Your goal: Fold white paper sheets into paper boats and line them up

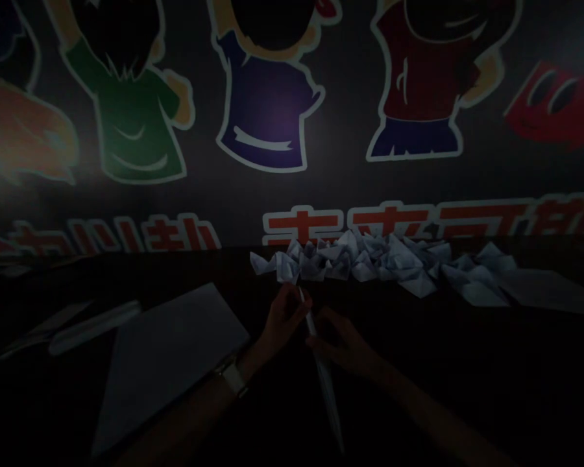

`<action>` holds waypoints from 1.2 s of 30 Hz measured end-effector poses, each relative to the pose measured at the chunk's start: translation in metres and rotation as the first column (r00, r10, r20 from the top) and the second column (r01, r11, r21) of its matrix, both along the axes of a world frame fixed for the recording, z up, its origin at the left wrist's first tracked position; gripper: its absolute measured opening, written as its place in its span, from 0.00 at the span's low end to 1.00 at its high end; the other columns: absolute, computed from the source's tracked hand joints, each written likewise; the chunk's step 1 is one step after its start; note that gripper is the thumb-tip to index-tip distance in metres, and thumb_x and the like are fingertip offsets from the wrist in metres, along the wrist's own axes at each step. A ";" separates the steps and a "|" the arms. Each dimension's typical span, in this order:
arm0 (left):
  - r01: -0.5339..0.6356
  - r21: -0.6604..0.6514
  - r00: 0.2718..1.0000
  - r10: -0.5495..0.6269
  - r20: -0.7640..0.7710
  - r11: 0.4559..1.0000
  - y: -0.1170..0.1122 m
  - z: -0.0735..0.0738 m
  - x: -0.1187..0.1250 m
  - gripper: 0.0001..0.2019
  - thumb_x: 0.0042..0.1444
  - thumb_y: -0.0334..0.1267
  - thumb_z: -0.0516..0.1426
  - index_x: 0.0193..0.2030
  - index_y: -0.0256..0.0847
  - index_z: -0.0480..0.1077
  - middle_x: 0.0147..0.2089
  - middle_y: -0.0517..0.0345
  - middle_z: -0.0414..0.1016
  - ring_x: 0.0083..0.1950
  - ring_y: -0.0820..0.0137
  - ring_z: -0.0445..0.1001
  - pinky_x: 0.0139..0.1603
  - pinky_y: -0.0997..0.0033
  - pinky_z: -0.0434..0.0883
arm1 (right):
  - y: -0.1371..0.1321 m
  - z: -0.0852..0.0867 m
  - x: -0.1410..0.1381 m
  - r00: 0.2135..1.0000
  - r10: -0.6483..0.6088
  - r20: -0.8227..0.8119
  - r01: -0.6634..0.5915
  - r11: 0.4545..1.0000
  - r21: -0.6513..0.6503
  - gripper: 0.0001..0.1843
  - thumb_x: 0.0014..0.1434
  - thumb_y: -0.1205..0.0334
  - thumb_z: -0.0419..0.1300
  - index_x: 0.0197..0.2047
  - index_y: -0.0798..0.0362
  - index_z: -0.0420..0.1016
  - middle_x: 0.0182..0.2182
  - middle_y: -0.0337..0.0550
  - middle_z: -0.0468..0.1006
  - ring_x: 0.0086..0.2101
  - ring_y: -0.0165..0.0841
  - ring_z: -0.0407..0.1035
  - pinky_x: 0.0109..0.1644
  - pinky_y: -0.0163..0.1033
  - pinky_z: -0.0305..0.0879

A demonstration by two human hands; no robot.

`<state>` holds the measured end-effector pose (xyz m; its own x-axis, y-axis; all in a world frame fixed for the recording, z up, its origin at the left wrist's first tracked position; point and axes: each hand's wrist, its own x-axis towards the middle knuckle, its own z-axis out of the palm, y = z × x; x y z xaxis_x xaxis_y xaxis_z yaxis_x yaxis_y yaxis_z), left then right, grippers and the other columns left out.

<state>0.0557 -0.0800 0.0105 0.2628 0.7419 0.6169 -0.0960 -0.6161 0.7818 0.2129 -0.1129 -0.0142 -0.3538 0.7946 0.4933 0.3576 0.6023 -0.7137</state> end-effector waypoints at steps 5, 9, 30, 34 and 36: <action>-0.005 0.012 1.000 0.005 -0.010 1.000 0.004 -0.004 -0.001 0.12 0.51 0.42 0.58 0.31 0.40 0.58 0.31 0.61 0.67 0.31 0.75 0.64 0.33 0.75 0.62 | 0.003 -0.002 0.001 1.000 -0.015 -0.016 0.015 1.000 -0.018 0.12 0.56 0.52 0.56 0.31 0.52 0.61 0.26 0.34 0.62 0.28 0.27 0.58 0.32 0.32 0.57; -0.034 0.015 0.999 0.035 -0.029 0.999 0.011 -0.010 -0.002 0.12 0.50 0.41 0.59 0.32 0.39 0.59 0.31 0.60 0.66 0.32 0.75 0.65 0.34 0.75 0.63 | 0.005 -0.002 0.002 0.999 -0.010 -0.053 0.009 1.000 -0.027 0.13 0.59 0.52 0.52 0.30 0.52 0.61 0.26 0.34 0.63 0.28 0.27 0.59 0.33 0.32 0.58; 0.006 -0.072 0.996 -0.012 -0.088 0.997 0.015 -0.044 0.007 0.37 0.45 0.31 0.59 0.63 0.39 0.51 0.63 0.46 0.54 0.63 0.57 0.54 0.61 0.56 0.55 | 0.035 -0.020 0.023 0.932 -0.360 0.043 0.360 0.933 0.011 0.19 0.52 0.59 0.49 0.39 0.55 0.77 0.36 0.47 0.80 0.37 0.45 0.73 0.42 0.47 0.67; 0.291 -0.419 0.955 -0.288 0.071 0.860 0.016 -0.046 0.009 0.32 0.48 0.33 0.57 0.61 0.41 0.56 0.59 0.48 0.63 0.57 0.57 0.63 0.56 0.58 0.60 | 0.039 -0.016 0.028 0.921 -0.355 -0.159 0.346 0.935 -0.082 0.19 0.50 0.57 0.52 0.40 0.54 0.77 0.38 0.47 0.79 0.39 0.45 0.72 0.45 0.48 0.66; 0.328 -0.501 0.944 -0.300 0.139 0.801 0.018 -0.042 0.005 0.29 0.47 0.34 0.57 0.59 0.41 0.60 0.58 0.49 0.65 0.55 0.58 0.65 0.54 0.59 0.61 | 0.042 -0.014 0.033 0.910 -0.321 -0.262 0.291 0.946 -0.145 0.19 0.48 0.57 0.54 0.41 0.54 0.77 0.40 0.48 0.79 0.41 0.44 0.72 0.46 0.47 0.65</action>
<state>0.0608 -0.0622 -0.0315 0.5154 0.8351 0.1923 -0.2623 -0.0599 0.9631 0.2459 -0.0712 -0.0282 0.0543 0.8925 0.4477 0.2910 0.4147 -0.8621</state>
